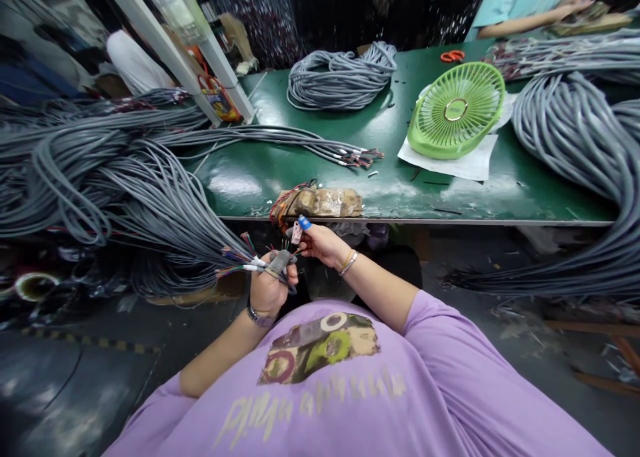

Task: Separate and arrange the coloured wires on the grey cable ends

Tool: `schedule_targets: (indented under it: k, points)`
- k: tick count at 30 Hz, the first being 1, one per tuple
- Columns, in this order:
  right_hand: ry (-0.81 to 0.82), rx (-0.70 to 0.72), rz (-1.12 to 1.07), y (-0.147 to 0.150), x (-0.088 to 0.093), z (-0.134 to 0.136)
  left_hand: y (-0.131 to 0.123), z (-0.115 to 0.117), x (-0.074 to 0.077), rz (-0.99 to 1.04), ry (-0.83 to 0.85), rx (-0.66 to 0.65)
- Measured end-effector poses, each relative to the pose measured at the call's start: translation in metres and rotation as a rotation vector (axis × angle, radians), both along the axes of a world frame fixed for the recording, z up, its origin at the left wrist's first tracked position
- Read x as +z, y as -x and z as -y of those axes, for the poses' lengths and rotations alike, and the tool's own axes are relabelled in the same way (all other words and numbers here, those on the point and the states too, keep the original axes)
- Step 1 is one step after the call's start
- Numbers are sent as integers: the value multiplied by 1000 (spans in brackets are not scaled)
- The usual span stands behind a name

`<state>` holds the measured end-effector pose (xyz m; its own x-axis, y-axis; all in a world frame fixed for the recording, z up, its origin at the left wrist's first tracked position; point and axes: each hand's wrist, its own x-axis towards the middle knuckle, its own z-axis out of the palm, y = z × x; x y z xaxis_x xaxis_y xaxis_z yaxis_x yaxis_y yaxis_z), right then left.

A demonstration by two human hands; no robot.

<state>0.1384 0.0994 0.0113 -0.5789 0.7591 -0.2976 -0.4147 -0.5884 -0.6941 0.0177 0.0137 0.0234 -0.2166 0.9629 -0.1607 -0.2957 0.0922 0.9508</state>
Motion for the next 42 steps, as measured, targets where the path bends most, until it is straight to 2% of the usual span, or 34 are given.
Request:
schedule_targets:
  k: [12, 19, 25, 30, 35, 42]
  points:
    - [37, -147, -117, 13, -6, 1, -5, -7, -5, -1, 41, 11]
    - [110, -69, -171, 10, -11, 4, -4, -5, -5, -7, 31, 14]
    - [138, 100, -135, -5, -16, 6, 1, 4, -10, -32, 46, -20]
    - [-10, 233, 23, -16, -17, 8, 7, 10, -19, -114, 50, -106]
    - [-209, 231, 148, -19, -13, 10, 7, 11, -21, -194, 48, -157]
    - [-348, 227, 159, -19, -7, 15, 6, 13, -19, -160, 65, -135]
